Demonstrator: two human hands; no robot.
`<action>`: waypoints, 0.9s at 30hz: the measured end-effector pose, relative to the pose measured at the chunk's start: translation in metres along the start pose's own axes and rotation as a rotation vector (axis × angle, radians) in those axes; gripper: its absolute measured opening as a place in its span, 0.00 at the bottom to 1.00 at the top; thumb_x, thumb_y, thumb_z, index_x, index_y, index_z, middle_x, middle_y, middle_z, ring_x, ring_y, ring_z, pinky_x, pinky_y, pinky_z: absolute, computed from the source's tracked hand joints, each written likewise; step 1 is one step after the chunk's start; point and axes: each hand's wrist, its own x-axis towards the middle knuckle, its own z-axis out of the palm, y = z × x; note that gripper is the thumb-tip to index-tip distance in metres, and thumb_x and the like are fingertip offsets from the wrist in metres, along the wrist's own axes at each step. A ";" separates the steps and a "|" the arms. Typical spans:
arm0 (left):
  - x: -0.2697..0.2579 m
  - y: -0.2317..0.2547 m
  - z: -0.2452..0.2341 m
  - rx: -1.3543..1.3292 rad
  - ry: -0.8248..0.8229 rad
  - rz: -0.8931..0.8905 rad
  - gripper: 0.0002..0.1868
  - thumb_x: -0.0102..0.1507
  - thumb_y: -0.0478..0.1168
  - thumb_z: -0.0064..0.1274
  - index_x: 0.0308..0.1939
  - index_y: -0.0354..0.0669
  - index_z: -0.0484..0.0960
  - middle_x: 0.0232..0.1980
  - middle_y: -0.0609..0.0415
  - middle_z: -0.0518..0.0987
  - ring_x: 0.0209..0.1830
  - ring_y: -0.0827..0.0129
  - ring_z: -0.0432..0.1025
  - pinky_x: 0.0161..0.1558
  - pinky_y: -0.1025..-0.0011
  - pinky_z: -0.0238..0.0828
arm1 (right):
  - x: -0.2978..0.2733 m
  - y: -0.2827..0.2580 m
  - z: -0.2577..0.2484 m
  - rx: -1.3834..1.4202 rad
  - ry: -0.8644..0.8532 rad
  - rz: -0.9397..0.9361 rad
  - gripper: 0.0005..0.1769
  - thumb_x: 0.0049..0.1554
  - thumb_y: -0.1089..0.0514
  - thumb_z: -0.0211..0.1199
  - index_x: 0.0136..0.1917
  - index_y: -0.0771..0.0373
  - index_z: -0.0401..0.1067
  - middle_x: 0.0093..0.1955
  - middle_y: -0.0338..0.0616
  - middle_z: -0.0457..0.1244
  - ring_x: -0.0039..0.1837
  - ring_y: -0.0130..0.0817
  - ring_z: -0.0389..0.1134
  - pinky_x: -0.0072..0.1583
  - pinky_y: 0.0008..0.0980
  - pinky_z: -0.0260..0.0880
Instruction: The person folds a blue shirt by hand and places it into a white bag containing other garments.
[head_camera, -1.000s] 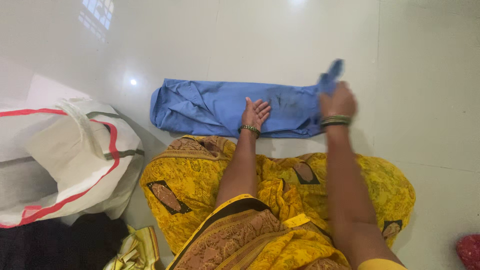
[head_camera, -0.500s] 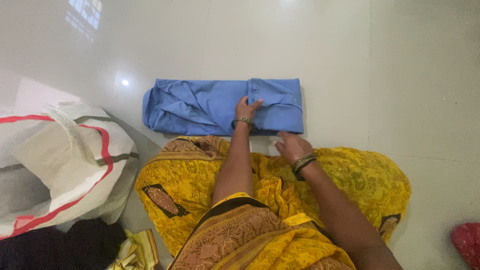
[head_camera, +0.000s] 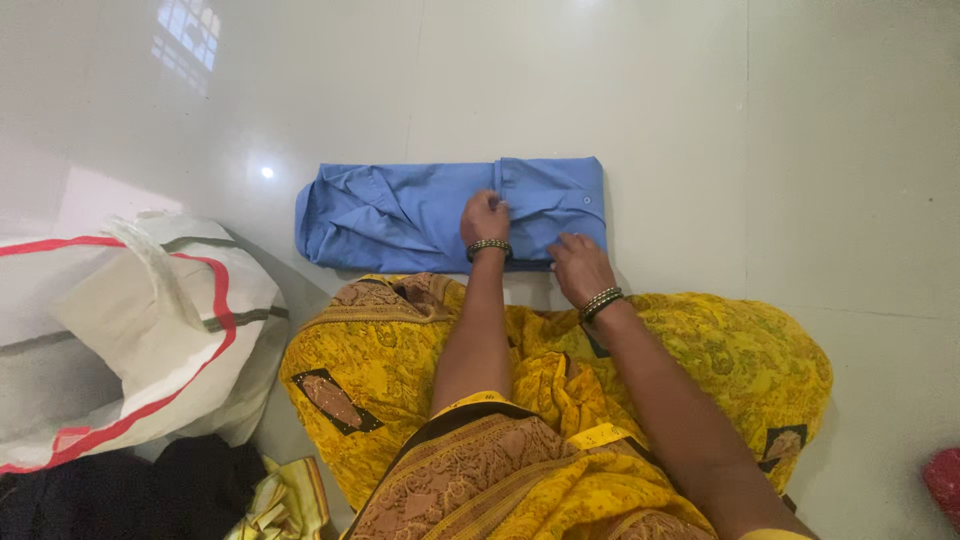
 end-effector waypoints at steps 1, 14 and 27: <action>-0.003 0.009 -0.007 0.077 -0.051 -0.029 0.11 0.56 0.44 0.67 0.38 0.44 0.86 0.45 0.48 0.84 0.47 0.53 0.77 0.50 0.58 0.75 | -0.001 0.000 -0.001 -0.006 -0.036 -0.001 0.18 0.51 0.62 0.67 0.57 0.60 0.77 0.65 0.55 0.65 0.66 0.53 0.64 0.65 0.48 0.66; 0.007 0.041 -0.017 0.324 -0.087 0.019 0.10 0.54 0.45 0.70 0.32 0.47 0.88 0.43 0.47 0.81 0.46 0.50 0.76 0.46 0.55 0.75 | 0.003 -0.007 -0.005 0.043 -0.105 0.106 0.22 0.51 0.59 0.68 0.60 0.59 0.75 0.69 0.53 0.62 0.71 0.52 0.60 0.68 0.51 0.61; 0.017 0.014 -0.009 0.191 -0.259 -0.239 0.23 0.53 0.54 0.73 0.38 0.43 0.80 0.41 0.44 0.84 0.44 0.47 0.78 0.46 0.55 0.74 | 0.002 -0.008 -0.007 0.060 -0.095 0.100 0.27 0.48 0.60 0.68 0.62 0.58 0.73 0.70 0.52 0.60 0.72 0.52 0.58 0.68 0.51 0.60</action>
